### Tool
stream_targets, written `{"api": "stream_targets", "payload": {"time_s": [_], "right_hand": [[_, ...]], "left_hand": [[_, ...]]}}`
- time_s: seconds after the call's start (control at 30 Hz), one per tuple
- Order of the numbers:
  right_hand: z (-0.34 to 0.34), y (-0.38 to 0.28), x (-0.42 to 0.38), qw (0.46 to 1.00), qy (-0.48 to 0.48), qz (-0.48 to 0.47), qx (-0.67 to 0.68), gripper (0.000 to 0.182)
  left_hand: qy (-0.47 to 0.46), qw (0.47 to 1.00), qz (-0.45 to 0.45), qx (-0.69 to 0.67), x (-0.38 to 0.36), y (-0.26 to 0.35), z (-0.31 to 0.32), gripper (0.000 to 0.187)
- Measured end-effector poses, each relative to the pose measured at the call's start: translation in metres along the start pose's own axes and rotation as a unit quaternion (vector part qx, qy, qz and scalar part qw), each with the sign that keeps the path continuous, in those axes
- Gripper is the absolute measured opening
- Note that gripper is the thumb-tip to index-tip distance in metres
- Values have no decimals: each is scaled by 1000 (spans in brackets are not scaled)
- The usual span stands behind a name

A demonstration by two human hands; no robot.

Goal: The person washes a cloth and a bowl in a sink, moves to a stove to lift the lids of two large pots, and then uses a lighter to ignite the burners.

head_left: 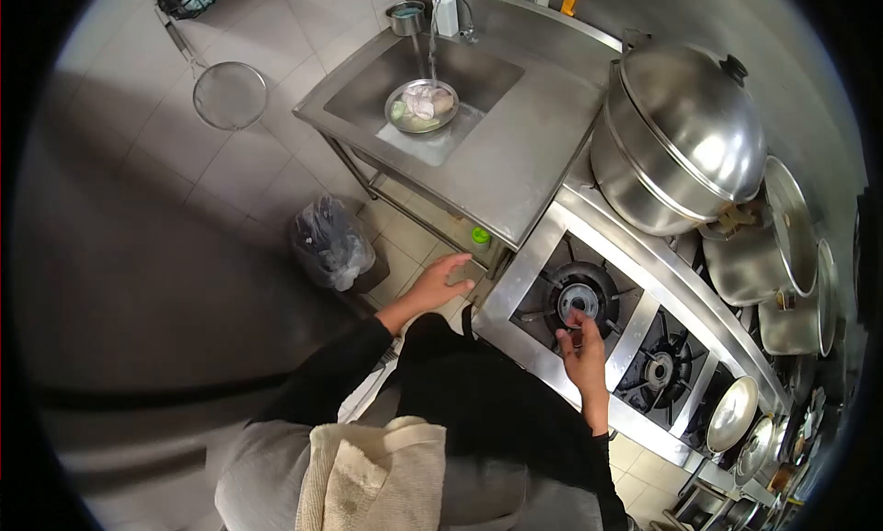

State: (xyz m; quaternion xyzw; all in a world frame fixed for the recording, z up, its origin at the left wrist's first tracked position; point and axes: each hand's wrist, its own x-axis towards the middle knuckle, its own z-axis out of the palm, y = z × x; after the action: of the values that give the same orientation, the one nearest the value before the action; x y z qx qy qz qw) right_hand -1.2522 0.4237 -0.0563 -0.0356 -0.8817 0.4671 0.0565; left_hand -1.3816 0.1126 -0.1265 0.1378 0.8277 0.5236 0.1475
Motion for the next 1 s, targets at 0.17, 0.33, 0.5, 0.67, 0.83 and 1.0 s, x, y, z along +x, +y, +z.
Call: {"api": "stream_targets", "payload": {"time_s": [0.17,0.33,0.5,0.67,0.83,1.0], "right_hand": [[7,-14,47,997,60,46,23,34],[62,-16,94,989,96,111,11,31],[114,-42,140,975,145,155,-62,26],[168,-38,157,961,189,204,-11,23],[213,-3,213,972,190,93,-97,57],[232,19,325,900,93,147,-398,90]], "left_hand": [[-137,973,162,87,103,22,6,54],[-219,916,274,193,195,0,37,72],[-249,834,423,253,285,-40,-26,64],[-195,852,253,415,415,-107,-173,41],[-87,917,94,377,549,-179,-296,62],[-64,996,-58,20,558,-60,-348,52]]}}
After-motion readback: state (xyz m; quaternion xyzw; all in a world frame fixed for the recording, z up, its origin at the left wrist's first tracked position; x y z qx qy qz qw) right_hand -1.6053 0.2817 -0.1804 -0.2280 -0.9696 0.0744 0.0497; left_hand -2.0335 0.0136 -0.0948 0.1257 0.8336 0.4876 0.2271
